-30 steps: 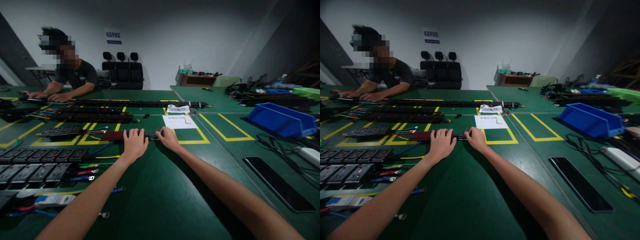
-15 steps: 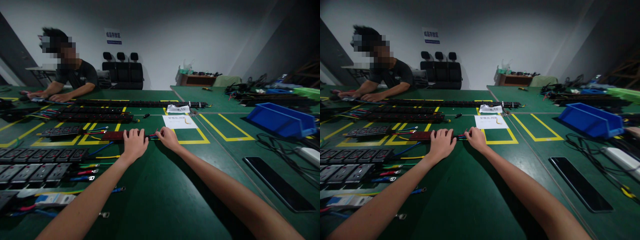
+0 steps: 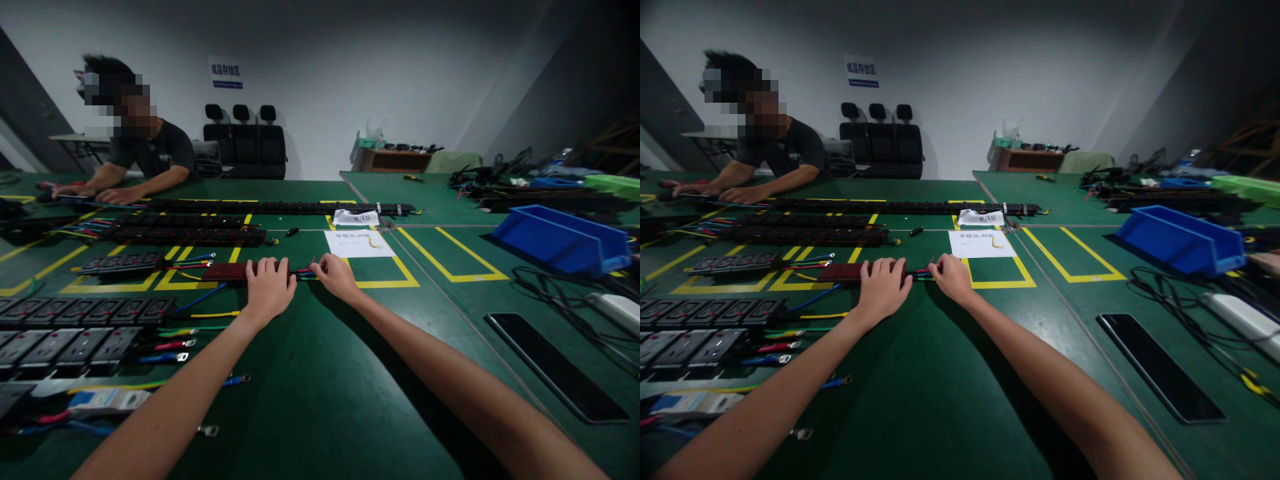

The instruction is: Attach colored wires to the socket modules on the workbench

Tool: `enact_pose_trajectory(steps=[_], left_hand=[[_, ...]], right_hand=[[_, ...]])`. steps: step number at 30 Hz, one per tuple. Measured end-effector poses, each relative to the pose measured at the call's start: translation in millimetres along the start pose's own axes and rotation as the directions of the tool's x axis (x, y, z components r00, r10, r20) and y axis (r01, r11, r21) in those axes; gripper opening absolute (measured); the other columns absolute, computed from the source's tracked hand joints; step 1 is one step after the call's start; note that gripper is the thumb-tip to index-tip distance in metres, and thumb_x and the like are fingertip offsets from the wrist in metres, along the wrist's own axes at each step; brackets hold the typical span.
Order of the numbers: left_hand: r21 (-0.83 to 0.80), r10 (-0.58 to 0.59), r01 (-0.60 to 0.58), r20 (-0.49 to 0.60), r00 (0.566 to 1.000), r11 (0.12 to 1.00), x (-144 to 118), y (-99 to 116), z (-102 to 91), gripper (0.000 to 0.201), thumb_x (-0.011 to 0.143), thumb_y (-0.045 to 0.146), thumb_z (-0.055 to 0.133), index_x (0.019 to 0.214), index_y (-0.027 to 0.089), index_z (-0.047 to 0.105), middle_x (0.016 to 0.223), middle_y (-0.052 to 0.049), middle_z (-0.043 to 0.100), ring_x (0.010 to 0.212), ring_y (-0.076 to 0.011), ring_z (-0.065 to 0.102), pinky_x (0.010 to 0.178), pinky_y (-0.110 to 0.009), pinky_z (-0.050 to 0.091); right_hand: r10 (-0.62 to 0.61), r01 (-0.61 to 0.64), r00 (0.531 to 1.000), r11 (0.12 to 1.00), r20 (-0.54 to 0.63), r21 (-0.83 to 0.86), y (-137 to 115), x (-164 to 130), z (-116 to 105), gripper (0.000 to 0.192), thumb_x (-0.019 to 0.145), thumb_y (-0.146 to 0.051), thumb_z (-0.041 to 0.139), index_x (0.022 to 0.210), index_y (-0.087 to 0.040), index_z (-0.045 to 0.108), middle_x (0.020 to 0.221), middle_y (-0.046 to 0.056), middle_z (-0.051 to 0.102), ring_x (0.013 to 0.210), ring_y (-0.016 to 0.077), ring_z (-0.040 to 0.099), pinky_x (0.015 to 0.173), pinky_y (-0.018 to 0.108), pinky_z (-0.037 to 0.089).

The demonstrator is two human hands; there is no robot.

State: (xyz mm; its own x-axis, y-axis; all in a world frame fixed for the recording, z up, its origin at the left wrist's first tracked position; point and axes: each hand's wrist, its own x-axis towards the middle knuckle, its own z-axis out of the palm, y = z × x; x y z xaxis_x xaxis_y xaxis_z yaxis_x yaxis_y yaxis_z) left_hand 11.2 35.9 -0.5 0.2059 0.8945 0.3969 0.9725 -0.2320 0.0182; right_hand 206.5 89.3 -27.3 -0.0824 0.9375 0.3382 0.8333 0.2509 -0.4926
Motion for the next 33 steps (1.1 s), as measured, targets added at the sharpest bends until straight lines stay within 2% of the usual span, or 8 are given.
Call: enact_pose_trajectory(steps=[9,14,17,22,28,33], left_hand=[[-0.011,0.002,-0.002,-0.001,1.000,1.000,0.6,-1.3,1.2,0.048,0.102,0.043,0.040,0.137,0.018,0.060,0.132,-0.020,0.064,0.126,-0.0376,0.054,0.115,-0.067,0.031],[-0.002,0.004,-0.004,-0.017,1.000,1.000,-0.2,-1.2,0.4,0.048,0.102,0.042,0.040,0.136,0.017,0.061,0.132,-0.020,0.064,0.126,-0.0374,0.054,0.115,-0.067,0.032],[0.011,0.005,-0.005,-0.018,1.000,1.000,-1.0,-0.9,0.6,0.047,0.102,0.042,0.040,0.136,0.017,0.060,0.132,-0.019,0.065,0.125,-0.0366,0.055,0.114,-0.067,0.033],[0.021,-0.007,0.007,-0.014,1.000,1.000,-0.9,-0.1,0.3,0.050,0.102,0.043,0.041,0.141,0.016,0.058,0.134,-0.019,0.064,0.127,-0.0361,0.054,0.116,-0.067,0.032],[0.022,-0.014,0.014,-0.005,1.000,1.000,0.1,0.8,-1.5,0.049,0.101,0.041,0.044,0.141,0.016,0.059,0.133,-0.019,0.064,0.127,-0.0361,0.055,0.116,-0.067,0.033],[0.029,-0.015,0.015,-0.012,1.000,0.999,-0.6,1.0,-1.3,0.048,0.101,0.041,0.045,0.139,0.016,0.060,0.132,-0.019,0.065,0.126,-0.0361,0.055,0.116,-0.067,0.033]], right_hand=[[0.006,-0.006,1.000,1.000,0.005,0.001,-1.4,-0.2,-1.4,0.026,0.097,-0.040,0.060,0.078,-0.022,0.058,0.080,0.003,0.063,0.071,0.0171,0.053,0.062,0.029,0.029],[0.069,-0.070,0.998,0.995,0.013,0.068,-4.9,0.1,-3.5,0.031,0.098,-0.042,0.055,0.076,-0.022,0.061,0.079,0.004,0.066,0.071,0.0178,0.055,0.061,0.029,0.030],[0.127,-0.130,0.991,0.987,0.035,0.098,-7.1,0.5,-5.7,0.028,0.097,-0.035,0.052,0.077,-0.021,0.064,0.078,0.004,0.068,0.070,0.0180,0.056,0.060,0.030,0.030],[0.155,-0.163,0.985,0.979,0.070,0.122,-7.5,1.8,-7.1,0.021,0.093,-0.028,0.054,0.079,-0.020,0.067,0.078,0.004,0.069,0.072,0.0173,0.059,0.061,0.028,0.033],[0.112,-0.113,0.994,0.989,0.018,0.091,-2.7,2.0,-2.3,0.014,0.092,-0.027,0.055,0.089,-0.019,0.067,0.093,0.005,0.068,0.084,0.0180,0.060,0.070,0.027,0.037],[0.077,-0.076,0.997,0.990,-0.002,0.122,0.5,0.3,1.5,0.014,0.093,-0.024,0.053,0.096,-0.020,0.065,0.095,0.005,0.067,0.086,0.0190,0.059,0.074,0.028,0.040]])
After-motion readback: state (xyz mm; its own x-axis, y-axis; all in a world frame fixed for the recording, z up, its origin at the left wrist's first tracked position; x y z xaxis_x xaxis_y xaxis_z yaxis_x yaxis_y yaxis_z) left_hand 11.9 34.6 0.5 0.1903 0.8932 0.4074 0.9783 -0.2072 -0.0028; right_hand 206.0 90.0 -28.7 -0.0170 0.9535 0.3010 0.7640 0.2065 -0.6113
